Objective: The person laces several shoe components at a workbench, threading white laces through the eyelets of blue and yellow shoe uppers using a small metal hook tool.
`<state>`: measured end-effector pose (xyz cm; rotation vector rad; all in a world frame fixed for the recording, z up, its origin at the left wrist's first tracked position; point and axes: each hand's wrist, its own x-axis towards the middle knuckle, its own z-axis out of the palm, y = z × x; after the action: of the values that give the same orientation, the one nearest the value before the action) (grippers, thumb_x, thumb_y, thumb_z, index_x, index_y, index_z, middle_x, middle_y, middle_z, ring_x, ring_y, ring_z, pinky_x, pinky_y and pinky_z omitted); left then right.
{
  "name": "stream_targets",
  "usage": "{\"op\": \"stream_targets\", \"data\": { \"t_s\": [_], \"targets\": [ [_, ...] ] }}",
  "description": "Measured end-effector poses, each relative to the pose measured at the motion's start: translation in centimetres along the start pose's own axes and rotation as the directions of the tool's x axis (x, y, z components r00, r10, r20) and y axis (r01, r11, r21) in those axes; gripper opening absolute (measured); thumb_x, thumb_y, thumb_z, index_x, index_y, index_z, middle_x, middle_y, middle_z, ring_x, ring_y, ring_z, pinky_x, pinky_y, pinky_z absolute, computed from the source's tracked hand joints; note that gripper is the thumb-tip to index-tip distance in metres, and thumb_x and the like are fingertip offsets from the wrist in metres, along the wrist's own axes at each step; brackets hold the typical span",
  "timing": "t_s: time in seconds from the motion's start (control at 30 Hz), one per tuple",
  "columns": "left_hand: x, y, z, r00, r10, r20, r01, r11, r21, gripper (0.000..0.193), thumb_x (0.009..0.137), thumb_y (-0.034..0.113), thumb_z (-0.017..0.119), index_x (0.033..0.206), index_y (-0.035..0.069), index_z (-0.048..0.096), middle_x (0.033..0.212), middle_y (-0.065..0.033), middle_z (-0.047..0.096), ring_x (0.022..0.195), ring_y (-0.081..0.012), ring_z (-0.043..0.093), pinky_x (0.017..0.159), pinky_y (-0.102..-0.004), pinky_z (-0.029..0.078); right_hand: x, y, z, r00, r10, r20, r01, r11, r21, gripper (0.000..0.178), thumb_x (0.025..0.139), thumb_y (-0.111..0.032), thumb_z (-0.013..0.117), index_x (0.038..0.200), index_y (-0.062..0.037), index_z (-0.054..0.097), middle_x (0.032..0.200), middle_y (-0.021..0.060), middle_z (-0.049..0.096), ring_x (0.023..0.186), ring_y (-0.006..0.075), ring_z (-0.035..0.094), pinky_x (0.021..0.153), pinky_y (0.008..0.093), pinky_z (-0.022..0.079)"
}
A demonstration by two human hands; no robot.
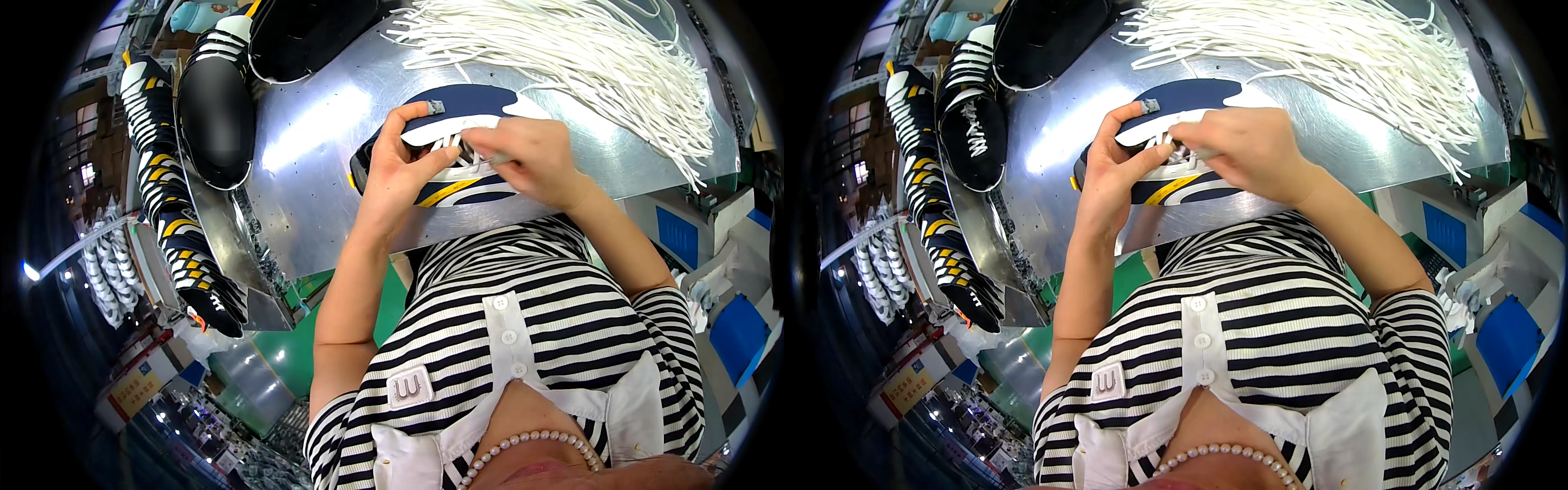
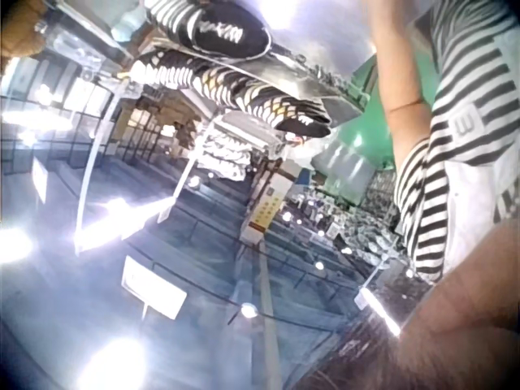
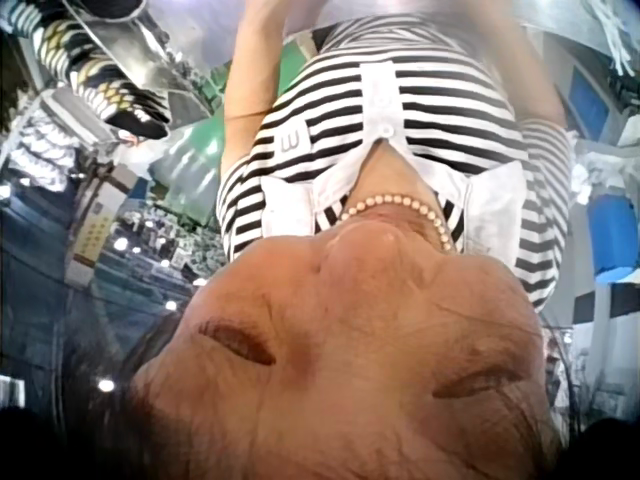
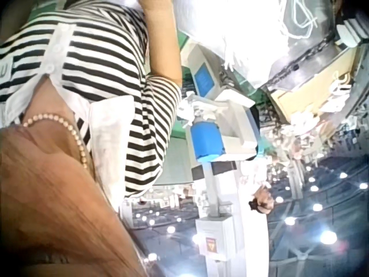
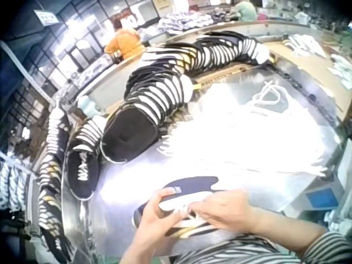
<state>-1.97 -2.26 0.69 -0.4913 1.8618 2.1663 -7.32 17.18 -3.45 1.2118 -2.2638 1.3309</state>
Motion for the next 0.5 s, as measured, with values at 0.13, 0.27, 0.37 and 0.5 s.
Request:
{"op": "stream_targets", "data": {
  "t_s": [0.13, 0.27, 0.37, 0.5],
  "targets": [
    [0.0, 0.0, 0.2, 0.999, 0.028, 0.022, -0.029, 0.999, 0.023, 0.050, 0.084, 0.000, 0.071, 0.127, 0.001, 0.045, 0.104, -0.0095, 0.064, 0.089, -0.0132, 0.063, 0.080, -0.0269, 0.052, 0.6, -0.6, 0.7, 1.000, 0.018, 0.011, -0.017, 0.996, -0.087, 0.028, 0.069, -0.007, 0.073, 0.095, -0.0145, 0.068, 0.073, -0.0009, 0.061, 0.062, 0.0179, 0.061, 0.051, 0.0299, 0.045],
    [0.3, -0.1, 0.6, 0.998, 0.057, 0.008, -0.057, 0.998, -0.034, 0.046, 0.089, 0.002, 0.065, 0.130, 0.001, 0.044, 0.101, -0.0134, 0.066, 0.084, -0.0152, 0.065, 0.075, -0.0279, 0.054, 0.4, 0.1, 1.1, 0.994, 0.108, -0.034, -0.105, 0.992, 0.065, 0.025, 0.068, -0.006, 0.072, 0.092, -0.0133, 0.067, 0.074, -0.0010, 0.061, 0.059, 0.0182, 0.060, 0.050, 0.0301, 0.045],
    [1.2, -0.3, 0.4, 0.997, 0.041, -0.062, -0.043, 0.998, -0.047, 0.045, 0.090, 0.004, 0.064, 0.129, -0.001, 0.044, 0.094, -0.0116, 0.065, 0.082, -0.0143, 0.063, 0.076, -0.0282, 0.053, 0.5, -3.2, 0.0, 0.992, -0.128, -0.015, 0.128, 0.958, 0.257, 0.019, 0.071, -0.006, 0.071, 0.089, -0.0117, 0.067, 0.073, 0.0025, 0.062, 0.057, 0.0192, 0.060, 0.048, 0.0314, 0.045],
    [2.8, -0.7, 0.5, 0.978, 0.132, -0.159, -0.132, 0.991, 0.011, 0.043, 0.092, 0.005, 0.062, 0.129, -0.002, 0.042, 0.086, -0.0115, 0.064, 0.076, -0.0146, 0.063, 0.070, -0.0282, 0.054, -0.7, -5.3, -0.4, 0.980, -0.158, 0.117, 0.086, 0.880, 0.467, 0.018, 0.074, -0.007, 0.070, 0.092, -0.0116, 0.068, 0.075, 0.0026, 0.063, 0.060, 0.0190, 0.061, 0.049, 0.0315, 0.046]
  ]
}}
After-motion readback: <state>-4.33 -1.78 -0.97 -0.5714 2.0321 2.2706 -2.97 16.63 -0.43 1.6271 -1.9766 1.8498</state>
